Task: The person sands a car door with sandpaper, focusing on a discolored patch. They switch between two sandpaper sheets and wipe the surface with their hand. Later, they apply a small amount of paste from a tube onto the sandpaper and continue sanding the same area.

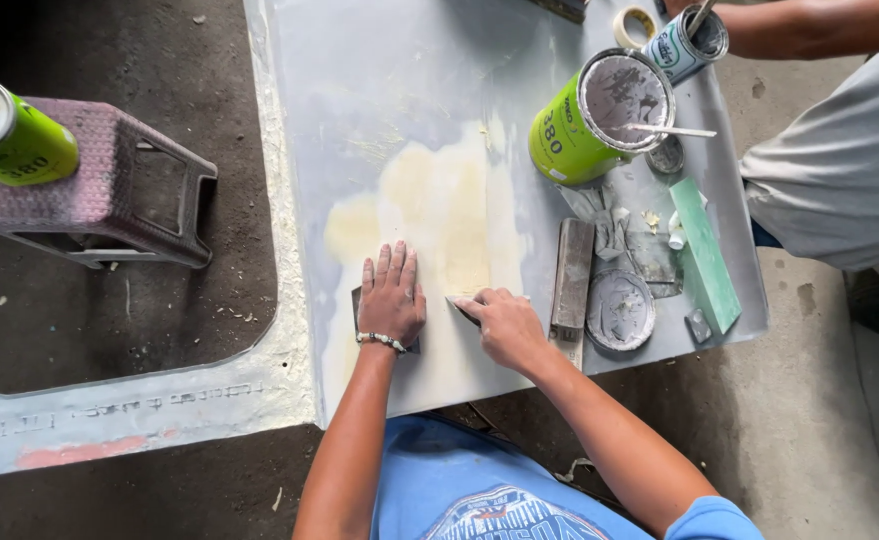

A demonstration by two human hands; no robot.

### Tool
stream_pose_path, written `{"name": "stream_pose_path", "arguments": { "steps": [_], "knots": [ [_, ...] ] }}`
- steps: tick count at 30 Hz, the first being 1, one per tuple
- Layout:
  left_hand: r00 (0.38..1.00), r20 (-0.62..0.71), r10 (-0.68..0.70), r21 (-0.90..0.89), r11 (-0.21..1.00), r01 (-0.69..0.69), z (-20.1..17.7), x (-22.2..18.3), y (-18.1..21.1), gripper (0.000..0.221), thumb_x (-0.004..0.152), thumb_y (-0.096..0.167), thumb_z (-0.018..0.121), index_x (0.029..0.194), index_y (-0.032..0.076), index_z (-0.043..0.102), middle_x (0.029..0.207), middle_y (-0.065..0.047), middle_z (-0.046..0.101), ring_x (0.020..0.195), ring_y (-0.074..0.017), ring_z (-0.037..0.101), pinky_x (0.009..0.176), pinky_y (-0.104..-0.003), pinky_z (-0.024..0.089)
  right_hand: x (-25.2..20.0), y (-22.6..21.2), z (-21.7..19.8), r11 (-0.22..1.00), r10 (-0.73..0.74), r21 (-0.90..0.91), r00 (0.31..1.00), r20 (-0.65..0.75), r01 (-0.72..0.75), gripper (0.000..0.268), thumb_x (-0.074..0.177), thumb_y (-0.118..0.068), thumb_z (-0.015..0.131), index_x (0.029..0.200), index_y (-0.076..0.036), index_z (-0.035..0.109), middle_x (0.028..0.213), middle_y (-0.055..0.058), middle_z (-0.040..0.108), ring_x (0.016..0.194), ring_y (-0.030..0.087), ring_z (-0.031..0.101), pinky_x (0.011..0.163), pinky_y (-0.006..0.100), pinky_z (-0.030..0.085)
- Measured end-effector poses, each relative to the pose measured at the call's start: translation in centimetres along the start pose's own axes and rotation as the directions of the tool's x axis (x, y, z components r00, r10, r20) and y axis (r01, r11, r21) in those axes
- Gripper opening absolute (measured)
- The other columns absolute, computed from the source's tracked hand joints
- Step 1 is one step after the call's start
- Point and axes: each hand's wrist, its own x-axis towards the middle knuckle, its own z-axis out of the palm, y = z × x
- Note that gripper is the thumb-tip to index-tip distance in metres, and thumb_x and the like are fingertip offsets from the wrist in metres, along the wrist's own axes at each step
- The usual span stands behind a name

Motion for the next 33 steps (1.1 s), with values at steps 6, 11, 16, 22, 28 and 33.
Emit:
{"name": "stream_pose_path", "arguments": {
  "steps": [6, 11, 16, 22, 28, 33],
  "knots": [
    [0.999, 0.032, -0.018, -0.019, 1.000, 0.018, -0.1, -0.2, 0.1, 0.064, 0.091, 0.028, 0.050, 0.152, 0.008, 0.046, 0.164, -0.011, 0.035, 0.153, -0.0292, 0.027, 0.125, -0.050, 0.015, -2.4, 0.1, 1.8, 0.999, -0.016, -0.028, 0.994, 0.109, 0.019, 0.051, 0.086, -0.002, 0.052, 0.129, -0.023, 0.071, 0.109, 0.010, 0.068, 0.103, 0.030, 0.062, 0.087, 0.045, 0.049],
    [1.000, 0.007, -0.008, -0.007, 1.000, 0.008, 0.0, 0.2, -0.1, 0.061, 0.092, 0.027, 0.051, 0.150, 0.009, 0.047, 0.163, -0.011, 0.037, 0.153, -0.0291, 0.029, 0.126, -0.050, 0.016, -2.4, 0.7, 0.5, 0.998, -0.032, 0.062, 0.989, 0.146, 0.023, 0.051, 0.085, -0.003, 0.054, 0.128, -0.024, 0.071, 0.109, 0.009, 0.069, 0.100, 0.031, 0.063, 0.085, 0.045, 0.050],
    [1.000, -0.002, 0.004, -0.042, 0.999, -0.004, 0.1, -0.3, -0.1, 0.061, 0.091, 0.023, 0.053, 0.149, 0.008, 0.049, 0.162, -0.011, 0.038, 0.152, -0.0298, 0.031, 0.125, -0.051, 0.017, -0.3, 0.2, -0.4, 0.998, 0.009, 0.064, 0.997, 0.080, -0.014, 0.050, 0.089, -0.005, 0.052, 0.132, -0.025, 0.070, 0.108, 0.008, 0.069, 0.097, 0.030, 0.063, 0.083, 0.044, 0.052],
    [1.000, -0.005, 0.011, -0.029, 1.000, -0.011, -0.5, -0.4, -0.1, 0.057, 0.090, 0.019, 0.055, 0.146, 0.008, 0.051, 0.162, -0.010, 0.040, 0.152, -0.0295, 0.032, 0.126, -0.050, 0.018, -1.6, -1.5, 1.4, 0.996, -0.064, -0.052, 0.996, 0.061, 0.067, 0.052, 0.085, -0.005, 0.053, 0.129, -0.027, 0.072, 0.101, 0.007, 0.068, 0.096, 0.029, 0.062, 0.080, 0.045, 0.049],
    [1.000, -0.016, -0.001, -0.051, 0.999, 0.000, -0.2, 0.0, -0.1, 0.059, 0.089, 0.019, 0.055, 0.147, 0.008, 0.050, 0.161, -0.010, 0.040, 0.152, -0.0291, 0.032, 0.126, -0.050, 0.018, -2.9, 0.6, 1.1, 0.995, -0.101, 0.017, 0.993, 0.068, 0.101, 0.046, 0.085, -0.007, 0.055, 0.122, -0.027, 0.075, 0.104, 0.006, 0.070, 0.099, 0.027, 0.063, 0.082, 0.046, 0.049],
    [1.000, 0.011, -0.015, -0.061, 0.998, 0.016, -0.9, -0.1, 0.2, 0.064, 0.084, 0.018, 0.056, 0.147, 0.008, 0.050, 0.161, -0.010, 0.039, 0.152, -0.0289, 0.030, 0.125, -0.049, 0.018, -1.8, 1.9, -0.8, 0.998, 0.064, 0.001, 0.997, 0.044, -0.064, 0.050, 0.086, -0.004, 0.052, 0.125, -0.025, 0.073, 0.111, 0.006, 0.071, 0.101, 0.027, 0.064, 0.084, 0.042, 0.051]
  ]
}}
